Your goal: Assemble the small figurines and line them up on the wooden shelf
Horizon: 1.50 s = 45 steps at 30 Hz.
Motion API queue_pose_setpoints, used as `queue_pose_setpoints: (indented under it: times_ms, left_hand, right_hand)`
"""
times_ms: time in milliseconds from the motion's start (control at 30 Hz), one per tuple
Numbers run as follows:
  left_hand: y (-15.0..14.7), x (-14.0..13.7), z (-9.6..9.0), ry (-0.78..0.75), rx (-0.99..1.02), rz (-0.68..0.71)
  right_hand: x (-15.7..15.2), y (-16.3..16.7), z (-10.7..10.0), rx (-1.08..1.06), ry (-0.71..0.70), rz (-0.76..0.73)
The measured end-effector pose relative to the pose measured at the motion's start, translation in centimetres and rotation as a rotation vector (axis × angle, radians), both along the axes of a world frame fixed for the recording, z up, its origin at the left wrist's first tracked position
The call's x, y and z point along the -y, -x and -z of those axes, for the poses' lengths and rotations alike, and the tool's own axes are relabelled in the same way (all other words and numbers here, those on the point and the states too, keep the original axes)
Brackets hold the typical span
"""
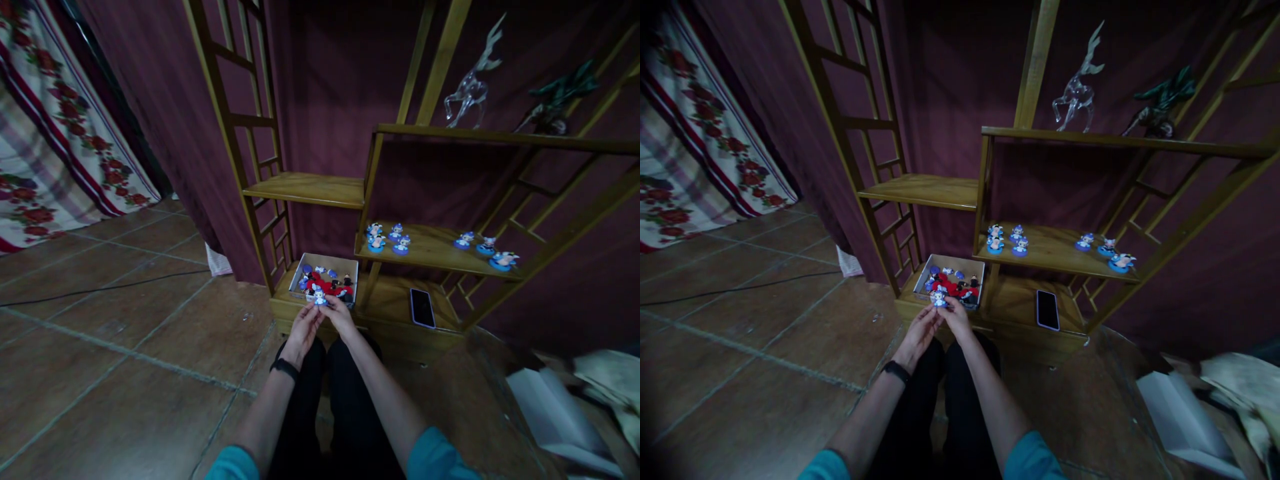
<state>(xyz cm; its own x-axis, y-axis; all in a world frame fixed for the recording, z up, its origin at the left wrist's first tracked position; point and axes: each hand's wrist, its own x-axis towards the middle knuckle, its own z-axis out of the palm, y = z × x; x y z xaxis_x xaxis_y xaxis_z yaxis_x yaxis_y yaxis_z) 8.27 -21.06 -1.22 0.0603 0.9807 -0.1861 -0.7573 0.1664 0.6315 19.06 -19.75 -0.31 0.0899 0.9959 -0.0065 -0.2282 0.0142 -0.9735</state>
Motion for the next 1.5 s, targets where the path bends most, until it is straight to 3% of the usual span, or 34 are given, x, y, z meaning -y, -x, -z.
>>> queue_pose_setpoints:
  times_ms: [700, 1167, 1500]
  left_hand:
    - [0.2, -0.5, -0.4, 0.150, -0.007, 0.155]
    - [-0.4, -0.2, 0.1, -0.042, -0.099, -0.042]
    - [-0.4, 0.1, -0.3, -0.043, -0.120, -0.031]
  right_hand:
    - [-0.5, -0.5, 0.7, 0.066, 0.057, 0.023]
    - [0.2, -0.8, -0.2, -0.232, 0.095, -0.037]
    - [0.6, -1.1, -1.3, -0.197, 0.011, -0.151]
